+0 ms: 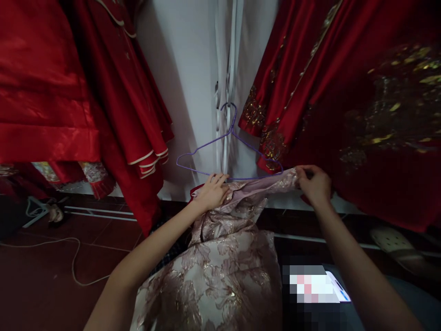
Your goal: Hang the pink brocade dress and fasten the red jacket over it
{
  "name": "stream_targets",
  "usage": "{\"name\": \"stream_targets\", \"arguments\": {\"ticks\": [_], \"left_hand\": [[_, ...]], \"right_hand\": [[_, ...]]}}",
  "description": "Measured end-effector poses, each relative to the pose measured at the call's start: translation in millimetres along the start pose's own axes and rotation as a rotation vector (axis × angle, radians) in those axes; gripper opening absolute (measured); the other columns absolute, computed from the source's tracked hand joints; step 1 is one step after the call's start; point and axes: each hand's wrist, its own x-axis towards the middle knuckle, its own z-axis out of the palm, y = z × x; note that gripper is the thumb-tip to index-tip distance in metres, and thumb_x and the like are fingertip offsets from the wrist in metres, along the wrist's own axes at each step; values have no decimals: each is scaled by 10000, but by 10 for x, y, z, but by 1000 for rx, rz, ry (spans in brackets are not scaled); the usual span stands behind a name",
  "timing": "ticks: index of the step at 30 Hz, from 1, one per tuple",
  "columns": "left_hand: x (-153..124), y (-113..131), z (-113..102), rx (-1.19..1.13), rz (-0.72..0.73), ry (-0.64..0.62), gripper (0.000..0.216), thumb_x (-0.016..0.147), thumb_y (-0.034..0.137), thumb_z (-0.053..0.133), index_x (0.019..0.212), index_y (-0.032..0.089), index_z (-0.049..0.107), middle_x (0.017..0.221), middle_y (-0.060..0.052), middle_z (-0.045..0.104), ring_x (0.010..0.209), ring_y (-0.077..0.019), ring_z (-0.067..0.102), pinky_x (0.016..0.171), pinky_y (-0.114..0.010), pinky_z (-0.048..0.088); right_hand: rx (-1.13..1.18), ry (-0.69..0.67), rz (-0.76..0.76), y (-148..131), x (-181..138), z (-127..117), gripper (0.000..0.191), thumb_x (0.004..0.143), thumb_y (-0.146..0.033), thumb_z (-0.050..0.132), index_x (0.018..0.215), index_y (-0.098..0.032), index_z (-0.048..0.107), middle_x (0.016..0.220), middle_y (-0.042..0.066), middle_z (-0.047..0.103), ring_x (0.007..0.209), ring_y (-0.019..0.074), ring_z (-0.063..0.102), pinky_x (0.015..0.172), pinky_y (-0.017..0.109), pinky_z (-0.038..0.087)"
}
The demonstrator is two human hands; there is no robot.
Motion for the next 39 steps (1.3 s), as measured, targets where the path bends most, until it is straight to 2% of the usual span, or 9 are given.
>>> {"name": "stream_targets", "arguments": {"ticks": [5,10,14,17,20,23,28,32,39], "left_hand": [[12,-6,2,19,37,-19,300,873,316,392,973,170,635,1295,-96,448,1189,-242,375,1009,-431,276],[28,49,-9,-131,27,-17,320,883,357,377,909,194,652,1276,-71,455,1178,-227,365,1007,-421,262],[136,249,59,-347,-145,69,330,889,391,364,880,239,657,1203,-28,509,1117,-199,397,967,-406,295],[221,319,92,-512,-289,171,343,893,404,353,886,241,655,1083,-25,578,1030,-174,459,933,-377,332],[186,130,85,-663,-367,343,308,875,395,405,896,212,652,999,-33,620,989,-162,512,925,-335,359],[-29,-290,141,-784,-596,547,312,841,415,457,924,172,635,943,-50,649,912,-165,564,860,-304,414],[-494,-917,469,-864,-908,681,347,755,456,548,850,136,642,864,-69,665,819,-169,593,758,-279,456],[-625,-1060,651,-937,-924,710,354,740,455,564,869,134,638,893,-74,660,817,-160,593,774,-281,460],[-595,-1116,577,-932,-932,745,362,747,464,552,902,146,628,939,-78,658,869,-173,597,818,-301,464]], "right_hand": [[159,24,-4,-54,-3,-15,235,755,-286,549,887,-139,676,806,105,682,695,179,610,641,257,441],[205,65,-213,-526,54,-29,263,808,-339,490,905,-159,655,893,93,667,788,175,590,715,262,429],[180,-33,-372,-949,9,6,276,864,-359,395,981,-197,586,906,70,644,812,190,577,760,305,409],[81,-77,-388,-1027,-19,58,273,879,-358,343,1014,-224,539,910,67,636,835,227,564,804,380,371],[89,-92,-380,-954,28,91,253,874,-381,351,996,-240,522,916,50,638,846,231,557,824,403,354],[126,-115,-376,-885,107,85,230,860,-395,382,971,-251,522,911,33,641,829,217,564,825,389,358],[165,-159,-363,-868,161,61,218,850,-386,400,964,-253,531,888,29,645,816,211,574,772,352,385],[182,-149,-356,-868,165,62,211,843,-377,413,958,-250,538,874,22,647,814,206,581,769,347,390],[186,-169,-327,-885,195,21,214,835,-371,419,948,-250,555,866,29,652,775,202,598,743,339,415]]}}
